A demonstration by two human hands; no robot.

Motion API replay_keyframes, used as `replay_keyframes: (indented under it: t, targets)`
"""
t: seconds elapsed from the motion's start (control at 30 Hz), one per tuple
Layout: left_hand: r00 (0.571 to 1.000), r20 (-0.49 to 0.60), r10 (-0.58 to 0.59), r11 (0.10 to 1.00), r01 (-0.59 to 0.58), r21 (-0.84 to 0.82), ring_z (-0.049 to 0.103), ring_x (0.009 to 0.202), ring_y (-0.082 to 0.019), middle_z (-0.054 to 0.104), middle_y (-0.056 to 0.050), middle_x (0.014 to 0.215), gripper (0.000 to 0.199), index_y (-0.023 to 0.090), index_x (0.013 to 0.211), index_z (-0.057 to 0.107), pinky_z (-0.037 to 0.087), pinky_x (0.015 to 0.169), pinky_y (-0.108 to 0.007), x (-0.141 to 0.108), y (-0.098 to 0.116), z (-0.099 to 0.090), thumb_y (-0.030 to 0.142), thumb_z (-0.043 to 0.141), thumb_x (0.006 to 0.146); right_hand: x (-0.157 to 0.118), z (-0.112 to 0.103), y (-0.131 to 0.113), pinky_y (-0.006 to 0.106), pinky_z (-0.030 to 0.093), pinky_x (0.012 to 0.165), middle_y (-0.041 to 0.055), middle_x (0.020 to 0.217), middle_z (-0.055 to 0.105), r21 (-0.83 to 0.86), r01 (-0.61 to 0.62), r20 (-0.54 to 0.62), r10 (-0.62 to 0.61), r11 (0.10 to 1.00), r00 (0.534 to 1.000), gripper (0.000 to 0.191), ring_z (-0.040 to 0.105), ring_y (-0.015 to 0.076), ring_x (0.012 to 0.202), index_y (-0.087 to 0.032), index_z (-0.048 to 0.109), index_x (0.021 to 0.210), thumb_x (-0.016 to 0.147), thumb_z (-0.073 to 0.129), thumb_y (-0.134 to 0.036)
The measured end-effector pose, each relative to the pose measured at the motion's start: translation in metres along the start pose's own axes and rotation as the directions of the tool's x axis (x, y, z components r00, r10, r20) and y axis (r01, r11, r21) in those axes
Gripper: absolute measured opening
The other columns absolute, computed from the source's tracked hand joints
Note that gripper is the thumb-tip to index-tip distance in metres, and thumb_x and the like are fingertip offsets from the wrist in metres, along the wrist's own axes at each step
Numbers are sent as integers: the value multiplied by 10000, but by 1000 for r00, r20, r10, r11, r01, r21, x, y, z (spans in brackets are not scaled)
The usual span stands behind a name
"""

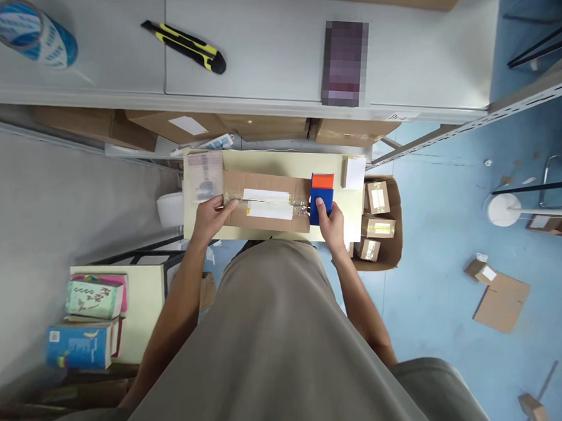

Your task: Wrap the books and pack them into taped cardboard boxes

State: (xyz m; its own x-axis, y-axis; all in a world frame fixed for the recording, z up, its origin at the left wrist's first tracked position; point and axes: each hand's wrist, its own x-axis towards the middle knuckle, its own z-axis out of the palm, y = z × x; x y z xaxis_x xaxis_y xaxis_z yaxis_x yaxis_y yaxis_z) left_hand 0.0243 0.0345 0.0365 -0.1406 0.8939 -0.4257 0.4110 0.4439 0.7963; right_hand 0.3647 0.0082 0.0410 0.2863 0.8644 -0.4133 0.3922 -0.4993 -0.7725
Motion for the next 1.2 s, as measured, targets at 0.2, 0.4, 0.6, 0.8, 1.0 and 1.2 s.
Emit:
replay_keyframes:
  t: [0.2, 0.4, 0.6, 0.8, 1.0, 1.2]
  targets:
    - [1000, 21, 14, 1000, -15, 26, 730, 979, -275, 808, -47, 984, 458, 195, 981, 779, 557, 824, -323, 8, -17, -4, 628, 712, 847, 3, -2, 7, 331, 520, 673, 86, 846, 718, 98, -6, 30, 3, 995, 1000, 598, 652, 227, 742, -238, 551, 915, 953, 489, -832]
    - [948, -171, 269, 950, -231, 211, 687, 1289, -402, 763, -169, 1294, 516, 232, 1303, 713, 550, 1097, -538, 9, 3, -8, 554, 668, 902, 0, -30, -36, 415, 560, 724, 112, 933, 735, -69, 123, -104, -129, 990, 986, 441, 704, 303, 827, -255, 520, 1070, 981, 525, -687]
    - [668, -36, 743, 663, -728, 174, 604, 1455, -290, 678, -79, 1522, 578, 340, 1659, 430, 474, 1259, -526, 8, 128, 6, 404, 491, 1088, 34, -16, -168, 466, 549, 807, 190, 1121, 726, -359, 475, 38, -496, 804, 868, 377, 698, 359, 949, -197, 481, 1290, 996, 532, -428]
    - [593, -11, 805, 588, -796, 142, 519, 1544, -314, 575, -122, 1632, 646, 290, 1712, 351, 447, 1286, -572, 24, 203, 19, 365, 493, 1087, 99, 30, -268, 455, 440, 1074, 271, 1297, 712, -685, 505, 118, -605, 524, 788, 456, 653, 369, 1205, -52, 481, 1486, 1059, 436, -204]
    - [664, -59, 746, 665, -735, 132, 584, 1484, -358, 616, -189, 1566, 638, 250, 1620, 463, 485, 1253, -577, 29, 162, 23, 503, 600, 1050, 124, 47, -280, 484, 289, 1239, 311, 1484, 617, -746, 522, 183, -627, 414, 758, 593, 537, 376, 1386, 53, 412, 1609, 1047, 422, -137]
    - [870, -214, 444, 895, -417, 161, 598, 1460, -374, 640, -214, 1522, 612, 199, 1473, 573, 487, 1226, -556, 34, 37, -2, 575, 629, 994, 67, 30, -182, 540, 331, 1284, 249, 1690, 428, -623, 522, -79, -710, 583, 700, 643, 370, 354, 1586, -85, 335, 1693, 1145, 316, -419]
